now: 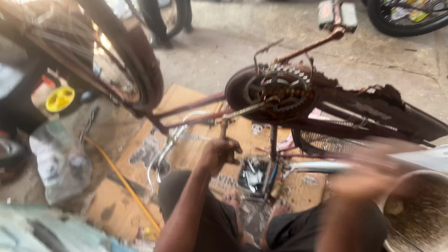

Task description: The person uses a hammer and a metal bar to repeatedly strike and pry at the bicycle frame and crankset area. They reposition the tools and the bicycle several times while continuing to hammer and pry at the rusted components.

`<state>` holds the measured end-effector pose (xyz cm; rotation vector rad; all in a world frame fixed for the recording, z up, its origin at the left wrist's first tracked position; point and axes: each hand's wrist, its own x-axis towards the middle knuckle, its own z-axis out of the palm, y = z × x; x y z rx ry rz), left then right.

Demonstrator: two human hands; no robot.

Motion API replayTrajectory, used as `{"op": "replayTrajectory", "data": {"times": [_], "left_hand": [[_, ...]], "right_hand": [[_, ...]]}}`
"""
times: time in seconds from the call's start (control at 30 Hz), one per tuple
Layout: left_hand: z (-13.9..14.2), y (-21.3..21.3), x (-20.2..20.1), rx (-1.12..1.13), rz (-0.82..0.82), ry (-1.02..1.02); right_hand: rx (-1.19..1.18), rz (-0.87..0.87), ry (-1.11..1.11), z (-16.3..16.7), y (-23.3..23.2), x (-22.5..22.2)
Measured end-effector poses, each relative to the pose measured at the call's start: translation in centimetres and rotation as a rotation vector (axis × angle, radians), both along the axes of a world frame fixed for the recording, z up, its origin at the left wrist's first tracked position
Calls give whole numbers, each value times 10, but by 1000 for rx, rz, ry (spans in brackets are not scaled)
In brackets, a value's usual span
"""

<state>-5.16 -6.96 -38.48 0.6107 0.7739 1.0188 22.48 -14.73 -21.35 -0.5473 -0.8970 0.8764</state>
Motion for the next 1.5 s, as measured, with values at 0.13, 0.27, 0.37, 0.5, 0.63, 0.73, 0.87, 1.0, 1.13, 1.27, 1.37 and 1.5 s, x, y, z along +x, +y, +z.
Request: {"op": "replayTrajectory", "data": {"times": [0.13,0.27,0.37,0.5,0.63,0.73,0.87,1.0,1.13,1.27,1.37,1.5], "left_hand": [[4,-5,1,-10,33,-14],[7,-9,4,0,85,10],[3,-10,7,-30,135,77],[-8,-9,12,-81,232,31],[-8,-6,14,-114,276,104],[0,-9,13,-90,278,63],[10,-18,12,-79,255,3],[10,-17,15,-68,217,9],[5,-10,15,-35,201,-31],[7,-6,14,-13,200,-41],[9,-5,12,-1,218,-58],[11,-5,13,2,193,-115]], "right_hand": [[-535,677,-212,-31,37,-79],[-507,573,116,-66,43,-29],[36,278,-24,-70,23,35],[211,-190,44,-38,-16,83],[82,-21,47,-6,-10,13],[-518,509,-177,-22,26,-69],[-287,425,63,-52,74,-3],[38,151,130,-60,53,87],[219,-30,133,-3,10,73],[-316,270,-84,-1,10,-50],[-780,663,-162,-48,28,-104],[-658,606,-92,-97,37,-70]]}}
